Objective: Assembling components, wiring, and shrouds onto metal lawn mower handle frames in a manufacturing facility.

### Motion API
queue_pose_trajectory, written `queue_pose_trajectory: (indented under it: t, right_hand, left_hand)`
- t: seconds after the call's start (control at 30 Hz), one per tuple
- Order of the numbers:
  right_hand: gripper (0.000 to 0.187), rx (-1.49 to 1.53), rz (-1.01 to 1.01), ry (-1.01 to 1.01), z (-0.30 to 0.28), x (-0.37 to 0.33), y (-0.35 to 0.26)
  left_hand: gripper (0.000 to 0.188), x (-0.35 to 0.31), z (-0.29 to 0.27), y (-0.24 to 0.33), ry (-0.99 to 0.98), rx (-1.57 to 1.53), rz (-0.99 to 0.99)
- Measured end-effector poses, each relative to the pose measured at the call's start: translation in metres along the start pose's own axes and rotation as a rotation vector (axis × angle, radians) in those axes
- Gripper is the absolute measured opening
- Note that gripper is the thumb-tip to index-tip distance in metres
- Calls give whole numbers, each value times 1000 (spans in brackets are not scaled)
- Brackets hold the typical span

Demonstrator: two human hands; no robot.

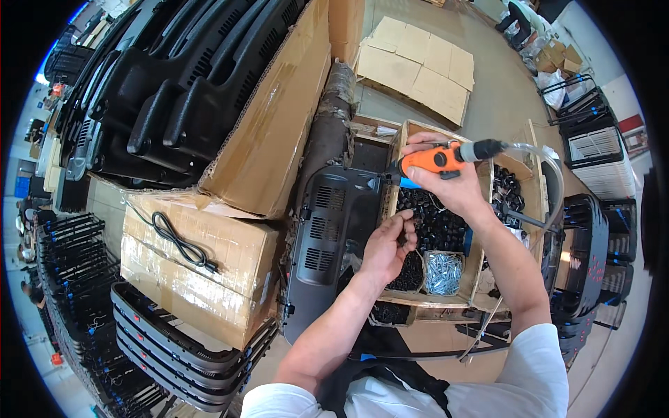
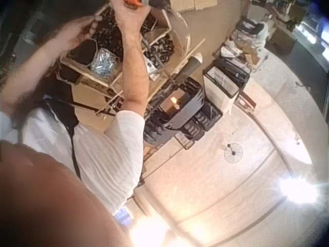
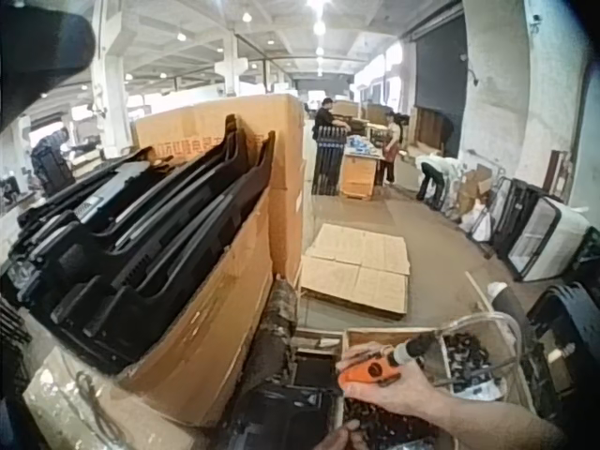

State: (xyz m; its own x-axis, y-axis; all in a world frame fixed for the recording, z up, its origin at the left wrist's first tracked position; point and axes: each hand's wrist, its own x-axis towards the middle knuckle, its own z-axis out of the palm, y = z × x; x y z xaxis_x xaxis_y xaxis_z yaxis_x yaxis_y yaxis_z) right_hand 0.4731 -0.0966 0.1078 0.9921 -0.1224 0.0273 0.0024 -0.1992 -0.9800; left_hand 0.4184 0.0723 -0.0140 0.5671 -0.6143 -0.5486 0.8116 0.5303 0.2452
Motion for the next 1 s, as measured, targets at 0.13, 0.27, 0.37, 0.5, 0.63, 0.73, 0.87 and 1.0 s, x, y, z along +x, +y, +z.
queue_pose_trajectory:
  t: [0.13,0.27,0.37,0.5,0.63,0.73,0.87,1.0]
  right_hand:
    - [53,-6,6,-57,7,10,11]
    - [50,-79,21,-85,14,15,23]
    - [44,-121,13,-103,17,18,19]
    - [41,-246,5,-169,16,22,19]
    - [42,-253,-40,-212,13,22,25]
    - [48,-26,44,-144,10,15,27]
    - [44,80,41,-58,-4,9,46]
    - [36,-76,30,-118,7,10,37]
  left_hand:
    - [29,-15,-13,-2,-32,-6,-37]
    - [27,-21,-24,-2,34,50,-47]
    - [25,-20,-33,-2,17,115,7]
    - [25,-16,-37,-1,21,172,89]
    - [23,-11,-29,8,115,154,133]
    - [21,-10,-33,13,101,102,146]
    - [20,-9,-32,15,116,86,97]
    - [24,0,-38,13,128,41,109]
